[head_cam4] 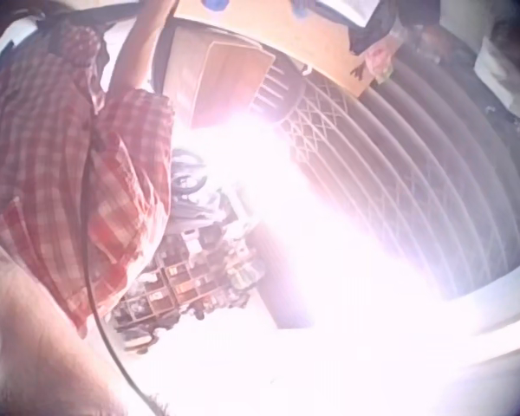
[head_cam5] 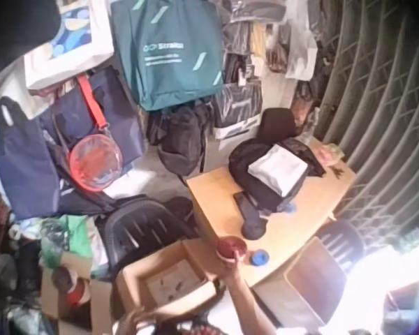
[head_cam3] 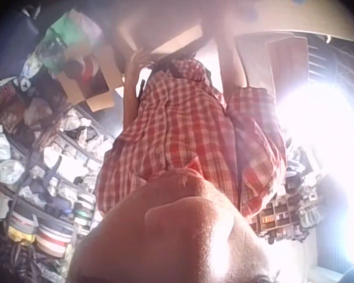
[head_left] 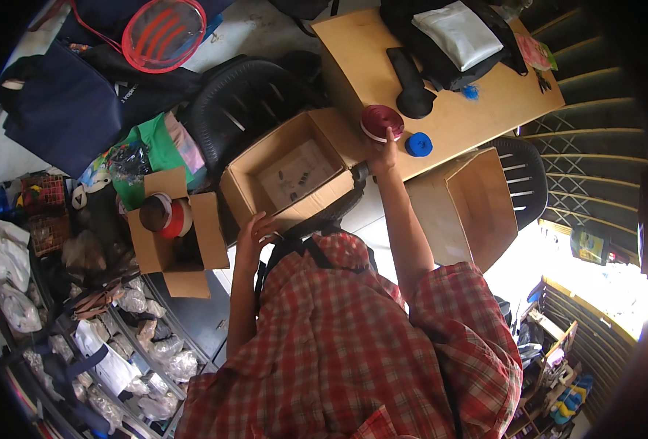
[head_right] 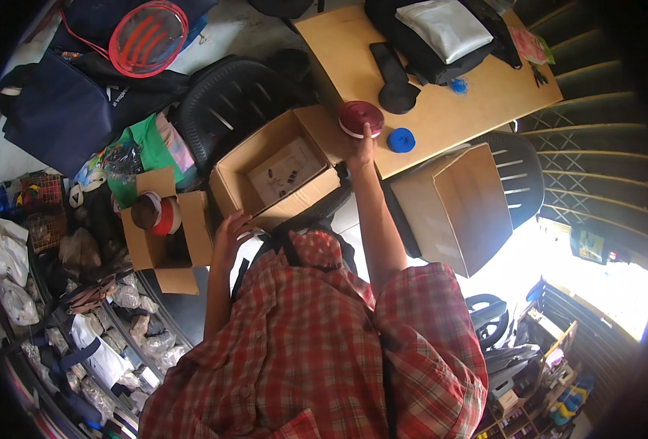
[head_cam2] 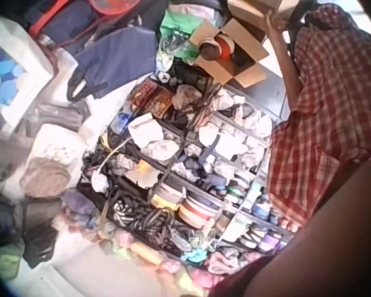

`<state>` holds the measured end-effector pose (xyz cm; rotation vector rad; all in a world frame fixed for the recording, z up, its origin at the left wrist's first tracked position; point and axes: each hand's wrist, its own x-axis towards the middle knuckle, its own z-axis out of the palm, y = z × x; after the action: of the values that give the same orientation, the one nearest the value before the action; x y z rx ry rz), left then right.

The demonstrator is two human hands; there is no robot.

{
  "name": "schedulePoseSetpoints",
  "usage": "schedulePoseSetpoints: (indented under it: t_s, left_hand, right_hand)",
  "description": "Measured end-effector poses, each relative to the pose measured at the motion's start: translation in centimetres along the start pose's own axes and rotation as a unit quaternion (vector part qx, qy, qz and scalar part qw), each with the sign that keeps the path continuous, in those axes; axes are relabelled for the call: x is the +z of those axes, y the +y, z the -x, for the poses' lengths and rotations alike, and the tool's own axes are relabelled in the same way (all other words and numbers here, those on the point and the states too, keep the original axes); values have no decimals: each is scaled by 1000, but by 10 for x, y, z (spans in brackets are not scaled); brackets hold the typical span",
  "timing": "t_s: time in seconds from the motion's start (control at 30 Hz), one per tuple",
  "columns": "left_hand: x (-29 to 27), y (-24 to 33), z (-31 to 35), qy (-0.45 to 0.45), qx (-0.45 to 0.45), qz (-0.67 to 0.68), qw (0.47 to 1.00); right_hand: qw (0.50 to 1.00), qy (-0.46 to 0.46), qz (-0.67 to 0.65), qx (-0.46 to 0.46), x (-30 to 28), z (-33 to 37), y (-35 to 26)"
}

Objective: The person picks up several ribbon spools of various colors and textures from cardboard boxes on the floor and places them onto shelves in a storage unit.

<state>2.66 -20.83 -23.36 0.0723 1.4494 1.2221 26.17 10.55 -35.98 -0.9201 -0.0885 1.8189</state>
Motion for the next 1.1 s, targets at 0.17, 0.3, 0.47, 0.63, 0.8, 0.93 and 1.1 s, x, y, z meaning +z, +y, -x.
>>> schedulePoseSetpoints:
  t_s: [0.17,0.3,0.47,0.63,0.8,0.93,1.1]
  left_hand:
    - [-9,-7,0,34,5,35,999]
    - [-16,-16,14,32,35,34,998]
    - [-4,8,14,57,-21,3,998]
    - [-36,-9,19,84,-8,52,995]
    - [-94,-16,16,121,23,51,991]
    - [-178,-9,-19,164,82,78,980]
    - [-296,29,-59,352,352,-396,771]
  right_hand:
    - [994,62,-15,-88,0,-12,-5]
    - [976,80,12,-204,14,9,11]
    - [985,45,19,-165,-7,15,-12]
    - [982,50,100,-153,2,28,6]
    - [972,202,108,-42,37,54,41]
    - [990,38,128,36,27,60,71]
    - [962,20,249,110,71,131,156]
